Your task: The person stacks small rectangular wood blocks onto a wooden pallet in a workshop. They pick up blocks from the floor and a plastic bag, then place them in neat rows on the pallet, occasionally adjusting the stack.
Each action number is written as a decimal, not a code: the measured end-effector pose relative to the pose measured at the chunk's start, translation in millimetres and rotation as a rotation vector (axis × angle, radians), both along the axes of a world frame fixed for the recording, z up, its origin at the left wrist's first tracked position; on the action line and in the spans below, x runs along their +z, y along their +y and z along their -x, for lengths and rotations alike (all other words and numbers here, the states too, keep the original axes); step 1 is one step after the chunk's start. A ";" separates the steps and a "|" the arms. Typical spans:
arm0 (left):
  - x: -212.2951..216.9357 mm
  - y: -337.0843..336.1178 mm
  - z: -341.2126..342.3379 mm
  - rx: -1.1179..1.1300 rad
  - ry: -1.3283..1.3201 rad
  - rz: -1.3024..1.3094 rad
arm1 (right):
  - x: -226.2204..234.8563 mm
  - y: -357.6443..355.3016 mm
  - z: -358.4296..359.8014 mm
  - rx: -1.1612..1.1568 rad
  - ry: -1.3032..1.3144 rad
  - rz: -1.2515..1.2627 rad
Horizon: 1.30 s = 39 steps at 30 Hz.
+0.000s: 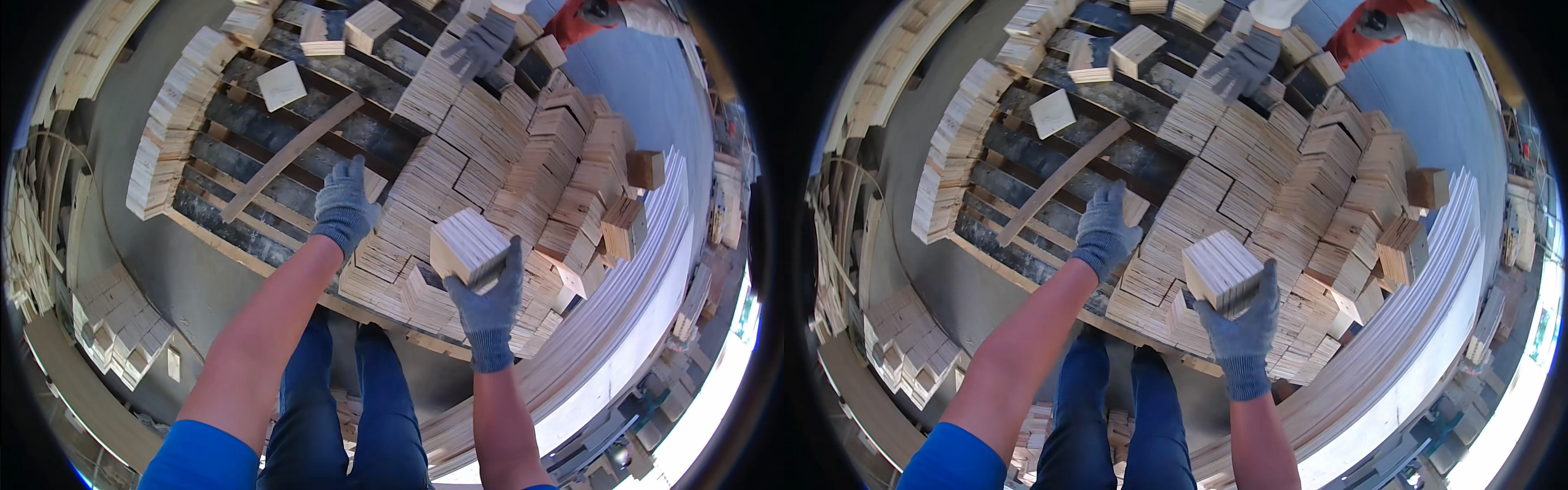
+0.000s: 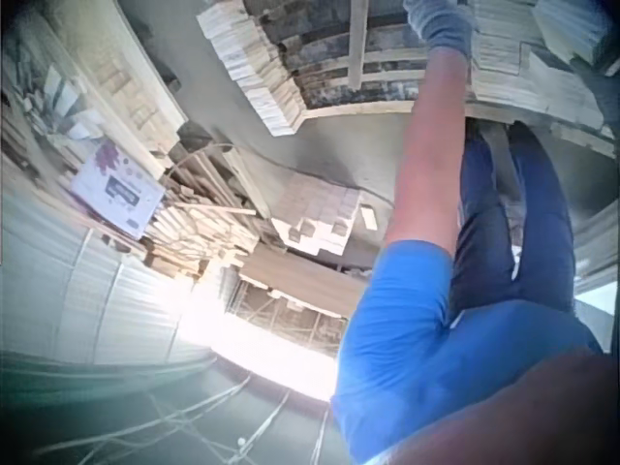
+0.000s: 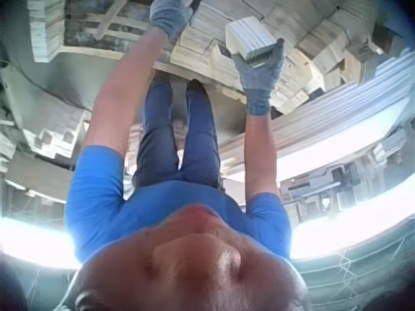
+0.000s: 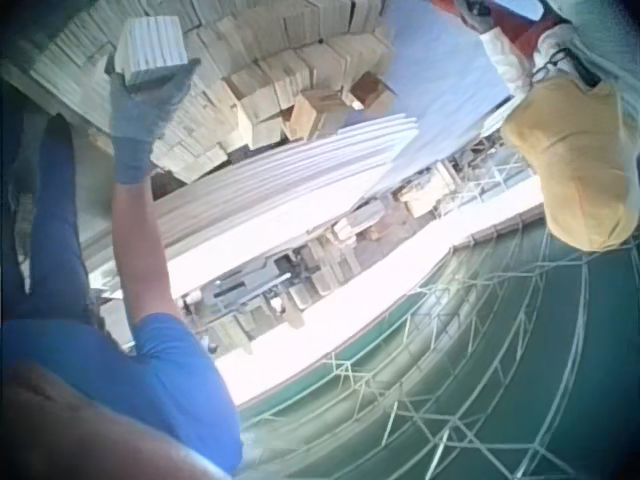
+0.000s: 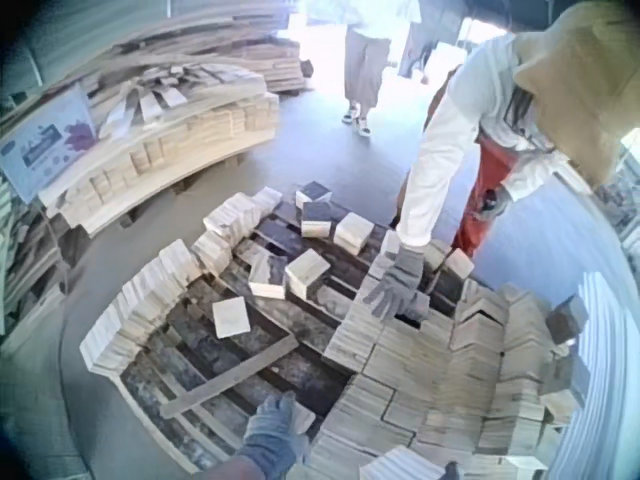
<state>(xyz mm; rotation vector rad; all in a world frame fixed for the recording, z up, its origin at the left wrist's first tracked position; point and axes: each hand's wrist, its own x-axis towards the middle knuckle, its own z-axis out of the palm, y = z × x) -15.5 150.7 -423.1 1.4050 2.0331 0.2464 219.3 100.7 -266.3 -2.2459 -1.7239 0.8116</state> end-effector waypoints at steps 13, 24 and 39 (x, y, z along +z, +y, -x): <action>-1.3 89.0 -12.7 -0.772 0.333 -0.312 | -16.2 -64.3 -94.0 -0.222 0.177 -0.081; -68.9 72.5 -0.9 0.326 -0.603 0.158 | -4.9 -49.1 -79.4 -0.169 0.054 -0.027; -50.6 -39.3 63.0 0.746 -1.114 0.196 | -55.5 68.7 42.1 0.466 0.102 -0.091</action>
